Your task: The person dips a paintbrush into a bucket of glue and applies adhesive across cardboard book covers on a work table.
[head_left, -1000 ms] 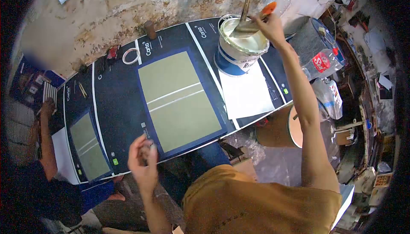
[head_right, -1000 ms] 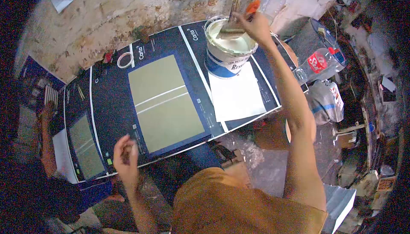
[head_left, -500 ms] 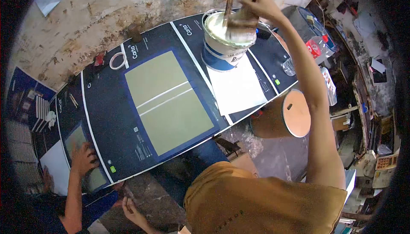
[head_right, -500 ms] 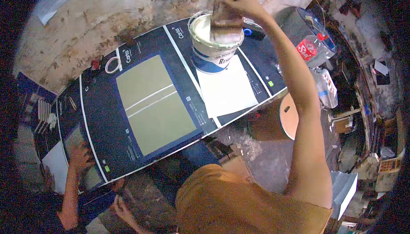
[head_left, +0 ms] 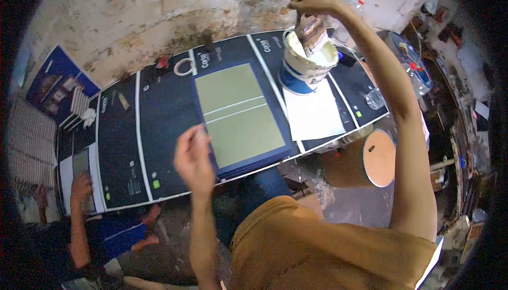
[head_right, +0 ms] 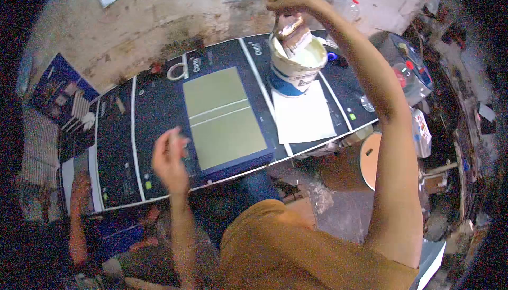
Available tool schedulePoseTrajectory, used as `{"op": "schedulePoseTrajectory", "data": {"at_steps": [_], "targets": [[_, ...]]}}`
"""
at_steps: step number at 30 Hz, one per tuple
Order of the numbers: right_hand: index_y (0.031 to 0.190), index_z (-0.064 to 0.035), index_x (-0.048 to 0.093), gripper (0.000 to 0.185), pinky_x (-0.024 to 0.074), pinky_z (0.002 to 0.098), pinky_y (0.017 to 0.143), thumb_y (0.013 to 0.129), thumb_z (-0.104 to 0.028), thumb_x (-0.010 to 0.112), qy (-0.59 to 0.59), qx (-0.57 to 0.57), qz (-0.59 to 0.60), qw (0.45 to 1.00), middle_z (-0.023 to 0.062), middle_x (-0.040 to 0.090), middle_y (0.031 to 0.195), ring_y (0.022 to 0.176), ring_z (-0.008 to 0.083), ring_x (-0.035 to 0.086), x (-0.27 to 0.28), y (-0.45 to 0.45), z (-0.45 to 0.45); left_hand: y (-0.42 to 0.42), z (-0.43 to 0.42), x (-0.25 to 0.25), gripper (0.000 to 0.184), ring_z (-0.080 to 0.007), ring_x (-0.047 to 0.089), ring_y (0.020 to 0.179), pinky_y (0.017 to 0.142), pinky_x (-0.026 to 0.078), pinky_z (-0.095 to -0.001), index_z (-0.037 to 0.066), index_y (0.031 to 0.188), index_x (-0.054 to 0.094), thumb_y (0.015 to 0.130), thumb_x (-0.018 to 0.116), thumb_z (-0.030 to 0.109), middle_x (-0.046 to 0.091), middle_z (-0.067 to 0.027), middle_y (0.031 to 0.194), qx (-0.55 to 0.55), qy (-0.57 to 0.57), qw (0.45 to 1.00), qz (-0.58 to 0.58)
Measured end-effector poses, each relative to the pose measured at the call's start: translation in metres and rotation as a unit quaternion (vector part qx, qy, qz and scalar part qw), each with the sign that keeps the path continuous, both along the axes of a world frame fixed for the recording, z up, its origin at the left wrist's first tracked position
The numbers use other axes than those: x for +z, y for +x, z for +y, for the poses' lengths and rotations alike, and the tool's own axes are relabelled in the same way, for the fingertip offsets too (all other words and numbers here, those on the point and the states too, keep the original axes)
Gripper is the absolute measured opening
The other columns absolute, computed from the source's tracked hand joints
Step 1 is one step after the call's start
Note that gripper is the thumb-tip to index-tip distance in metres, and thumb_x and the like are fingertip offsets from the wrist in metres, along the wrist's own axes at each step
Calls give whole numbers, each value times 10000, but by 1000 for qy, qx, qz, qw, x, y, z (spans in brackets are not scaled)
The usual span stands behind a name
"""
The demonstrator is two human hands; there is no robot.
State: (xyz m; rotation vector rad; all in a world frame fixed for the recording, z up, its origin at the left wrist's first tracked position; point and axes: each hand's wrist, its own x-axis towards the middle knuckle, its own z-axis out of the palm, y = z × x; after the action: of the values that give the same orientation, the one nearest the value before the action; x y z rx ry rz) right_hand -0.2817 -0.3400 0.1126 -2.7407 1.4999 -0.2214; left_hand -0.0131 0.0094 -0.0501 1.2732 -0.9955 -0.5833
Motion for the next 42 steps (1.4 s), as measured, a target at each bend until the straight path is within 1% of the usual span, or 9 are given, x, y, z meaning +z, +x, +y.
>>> {"op": "schedulePoseTrajectory", "data": {"at_steps": [2, 6, 9, 14, 17, 21, 31, 37, 42], "targets": [[1053, -3, 528, 491, 494, 443, 720, 793, -386, 691, -3, 15, 47, 999, 205, 657, 843, 792, 361, 640, -6, 49, 25, -15, -26, -23, 204, -92, 581, 733, 642, 461, -237, 0, 1072, 609, 963, 527, 151, 630, -35, 849, -17, 14, 999, 23], [1250, -39, 418, 670, 487, 479, 760, 718, -286, 742, -38, 128, -139, 981, 248, 635, 936, 849, 433, 617, -81, 118, 46, -29, -45, -78, 240, -90, 565, 662, 615, 447, -247, 12, 1008, 638, 981, 492, 201, 600, -28, 700, 5, 73, 997, 28], [1198, -33, 500, 572, 507, 437, 726, 730, -272, 727, -47, 161, -322, 932, 227, 646, 858, 794, 396, 639, -124, 148, 78, -32, -40, -74, 290, -102, 560, 641, 608, 443, -265, 8, 979, 644, 990, 466, 237, 579, -44, 656, 32, 69, 997, 1], [713, -30, 632, 398, 520, 384, 629, 785, -414, 704, 87, -48, -312, 945, 146, 646, 642, 642, 268, 673, -160, 97, 98, -27, -40, -79, 341, -103, 530, 615, 581, 425, -278, -2, 989, 638, 1004, 423, 261, 567, -49, 653, 15, 70, 997, 15], [690, -5, 633, 448, 498, 328, 552, 800, -436, 692, 54, -143, -302, 941, 91, 635, 599, 569, 176, 631, -148, 30, 122, -26, -38, -80, 429, -77, 460, 583, 541, 364, -249, -8, 1003, 621, 1023, 346, 320, 553, -36, 661, 10, 49, 997, 60], [840, -15, 653, 237, 360, 237, 450, 841, -246, 708, 72, -111, -659, 740, 3, 587, 700, 563, 63, 496, -131, -10, 168, -24, -38, -76, 626, -58, 396, 564, 518, 304, -208, -5, 1056, 582, 1023, 193, 484, 529, -15, 679, 8, 36, 994, 100], [836, 11, 616, 311, 500, 333, 675, 764, -272, 725, 100, -136, -408, 897, 131, 658, 767, 722, 218, 637, -183, 109, 228, -22, -37, -84, 652, -72, 415, 582, 552, 334, -220, -17, 1067, 590, 1030, 156, 468, 551, -32, 697, 26, 18, 989, 146], [785, 7, 620, 238, 483, 308, 624, 781, -210, 718, 7, -182, -309, 933, 91, 639, 734, 662, 135, 585, -165, -7, 236, -19, -36, -82, 705, -65, 423, 609, 565, 325, -192, 5, 1110, 553, 996, 143, 567, 540, -25, 732, 19, 14, 986, 165], [894, 9, 604, 233, 463, 241, 573, 785, -158, 725, 88, -153, -531, 828, 65, 638, 784, 645, 115, 564, -148, 21, 250, -21, -37, -84, 745, -78, 428, 619, 568, 337, -200, -12, 1107, 550, 987, 124, 587, 543, -37, 746, 49, -31, 984, 166]]}}
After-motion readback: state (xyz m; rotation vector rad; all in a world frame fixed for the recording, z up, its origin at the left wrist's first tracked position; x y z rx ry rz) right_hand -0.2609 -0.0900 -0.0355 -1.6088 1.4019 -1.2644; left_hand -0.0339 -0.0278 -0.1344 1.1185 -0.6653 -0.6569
